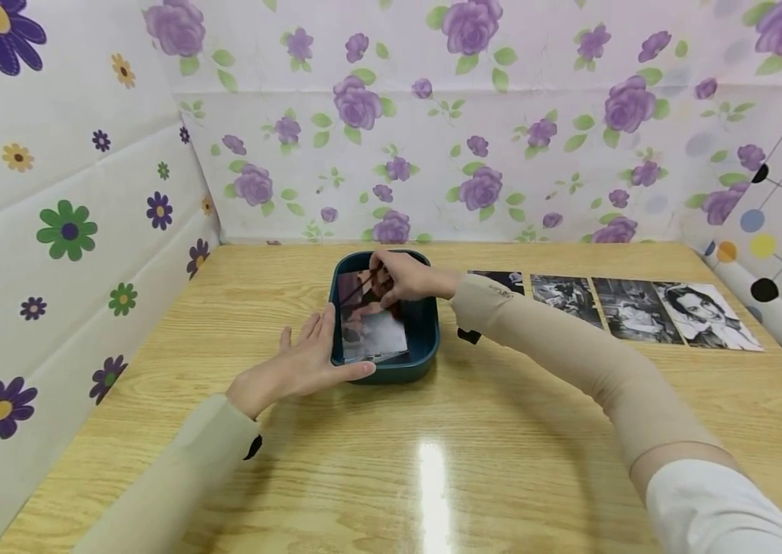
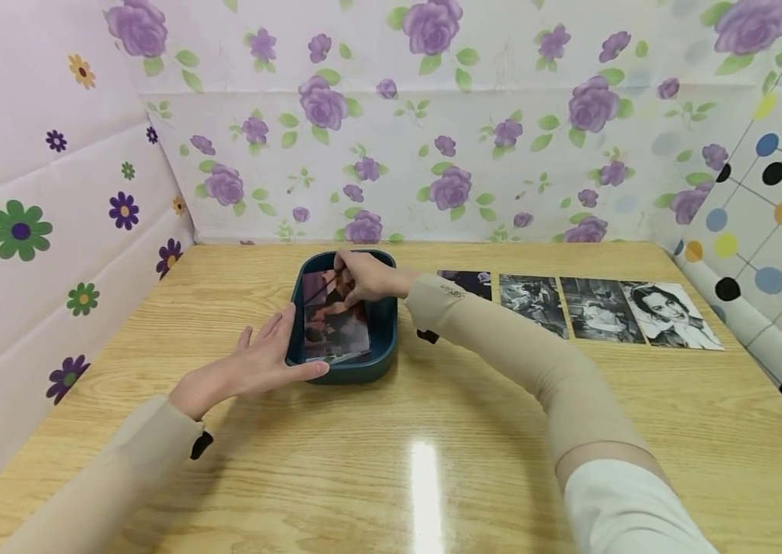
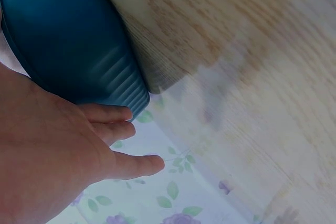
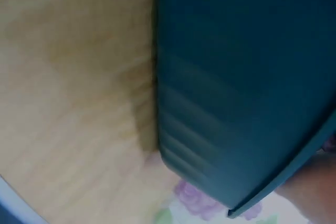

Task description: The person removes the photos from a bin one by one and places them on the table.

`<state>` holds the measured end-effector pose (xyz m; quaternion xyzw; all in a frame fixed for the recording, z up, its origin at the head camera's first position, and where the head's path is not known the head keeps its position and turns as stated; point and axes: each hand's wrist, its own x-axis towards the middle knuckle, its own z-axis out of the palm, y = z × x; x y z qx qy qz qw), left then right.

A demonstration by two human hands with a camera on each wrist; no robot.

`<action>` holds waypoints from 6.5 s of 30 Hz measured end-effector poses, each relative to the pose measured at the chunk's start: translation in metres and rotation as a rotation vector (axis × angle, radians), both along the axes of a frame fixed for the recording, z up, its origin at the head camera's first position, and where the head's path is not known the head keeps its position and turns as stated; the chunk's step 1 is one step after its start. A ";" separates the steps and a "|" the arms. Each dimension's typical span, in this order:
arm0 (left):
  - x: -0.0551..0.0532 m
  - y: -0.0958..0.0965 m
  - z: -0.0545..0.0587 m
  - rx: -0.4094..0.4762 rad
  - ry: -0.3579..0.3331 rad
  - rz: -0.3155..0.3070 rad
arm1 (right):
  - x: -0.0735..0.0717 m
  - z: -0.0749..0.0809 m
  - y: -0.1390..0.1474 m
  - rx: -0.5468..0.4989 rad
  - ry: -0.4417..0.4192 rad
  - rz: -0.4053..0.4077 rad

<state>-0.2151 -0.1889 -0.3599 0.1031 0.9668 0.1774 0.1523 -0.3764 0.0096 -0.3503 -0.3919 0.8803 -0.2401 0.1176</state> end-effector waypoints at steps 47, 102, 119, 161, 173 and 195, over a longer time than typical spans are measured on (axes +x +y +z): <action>0.003 0.001 0.003 -0.012 0.015 0.011 | 0.096 -0.038 0.193 -0.063 0.199 -0.170; 0.001 -0.002 0.002 -0.027 0.013 0.012 | -0.020 -0.005 -0.018 0.434 0.065 0.151; 0.001 -0.001 0.002 -0.028 -0.001 0.019 | 0.002 0.023 0.031 -0.234 -0.396 0.016; 0.001 0.000 0.000 0.004 0.037 0.028 | 0.107 -0.032 0.276 -0.106 0.182 -0.247; 0.001 -0.002 -0.003 0.003 0.042 0.024 | 0.031 0.009 0.123 -0.446 -0.199 -0.173; 0.002 -0.005 -0.002 -0.001 0.025 0.020 | -0.024 0.004 -0.012 0.571 0.015 0.167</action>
